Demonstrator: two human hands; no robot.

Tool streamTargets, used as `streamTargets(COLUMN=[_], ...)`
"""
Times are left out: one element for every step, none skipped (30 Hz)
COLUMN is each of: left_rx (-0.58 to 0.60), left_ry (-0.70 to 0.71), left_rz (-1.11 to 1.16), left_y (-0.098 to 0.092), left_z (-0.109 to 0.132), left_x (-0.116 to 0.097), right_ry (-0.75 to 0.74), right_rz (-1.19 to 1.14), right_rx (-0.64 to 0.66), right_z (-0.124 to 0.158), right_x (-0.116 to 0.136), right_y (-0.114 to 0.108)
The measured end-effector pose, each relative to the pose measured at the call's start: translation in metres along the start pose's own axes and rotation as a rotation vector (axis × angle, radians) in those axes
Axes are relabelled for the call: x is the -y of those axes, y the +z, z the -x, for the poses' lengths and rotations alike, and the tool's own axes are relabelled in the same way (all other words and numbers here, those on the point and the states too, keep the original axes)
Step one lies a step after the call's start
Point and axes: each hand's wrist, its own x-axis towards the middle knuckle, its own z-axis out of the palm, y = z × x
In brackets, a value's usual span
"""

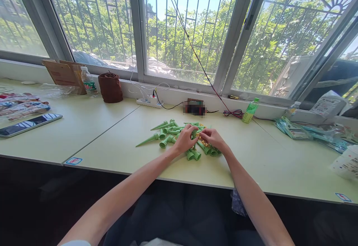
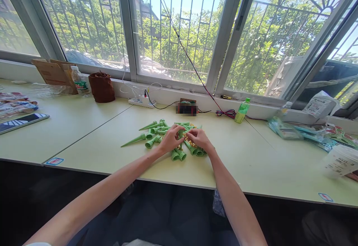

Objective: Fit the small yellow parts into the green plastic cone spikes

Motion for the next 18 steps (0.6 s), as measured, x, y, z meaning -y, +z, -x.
streamTargets(left_rx=[-0.002,-0.004,-0.007,-0.011,-0.013,-0.013,-0.011,-0.008,-0.006,-0.003,0.000,0.001,0.003,0.004,0.005,0.007,0.008,0.009], left_ry=[0.002,0.005,0.008,0.011,0.013,0.012,0.008,0.003,-0.002,-0.006,-0.008,-0.007,-0.006,-0.005,-0.004,-0.003,-0.003,-0.003], left_rz=[-0.001,-0.003,-0.005,-0.008,-0.011,-0.013,-0.013,-0.011,-0.009,-0.005,-0.002,-0.001,0.000,0.000,0.000,0.000,0.002,0.004], left_y=[0.0002,0.0005,0.0007,0.0010,0.0011,0.0012,0.0013,0.0013,0.0012,0.0010,0.0008,0.0006,0.0004,0.0001,-0.0001,-0.0002,-0.0003,-0.0002], left_z=[0.0000,0.0000,0.0000,0.0000,0.0000,0.0001,0.0001,0.0001,0.0002,0.0002,0.0003,0.0003,0.0003,0.0003,0.0004,0.0004,0.0004,0.0004], left_x=[0.0003,0.0006,0.0009,0.0012,0.0014,0.0015,0.0016,0.0016,0.0015,0.0013,0.0011,0.0008,0.0006,0.0004,0.0002,0.0002,0.0002,0.0002], right_ry=[-0.002,-0.004,-0.006,-0.007,-0.007,-0.006,-0.005,-0.003,-0.003,-0.004,-0.005,-0.006,-0.005,-0.003,0.000,0.001,0.002,0.003], right_rz=[0.008,0.016,0.023,0.030,0.036,0.041,0.045,0.042,0.035,0.024,0.010,-0.006,-0.019,-0.031,-0.042,-0.051,-0.057,-0.057], right_rx=[0.004,0.006,0.007,0.007,0.005,0.003,0.000,-0.004,-0.009,-0.014,-0.019,-0.022,-0.024,-0.025,-0.023,-0.020,-0.016,-0.012], right_z=[-0.0003,-0.0007,-0.0012,-0.0018,-0.0024,-0.0029,-0.0033,-0.0034,-0.0033,-0.0030,-0.0026,-0.0021,-0.0016,-0.0012,-0.0010,-0.0009,-0.0010,-0.0011], right_x=[-0.0005,-0.0012,-0.0021,-0.0032,-0.0043,-0.0053,-0.0061,-0.0066,-0.0067,-0.0065,-0.0060,-0.0054,-0.0048,-0.0043,-0.0040,-0.0040,-0.0041,-0.0045], right_y=[0.0000,-0.0001,-0.0001,-0.0001,-0.0002,-0.0002,-0.0002,-0.0003,-0.0004,-0.0005,-0.0006,-0.0006,-0.0006,-0.0006,-0.0006,-0.0005,-0.0004,-0.0003])
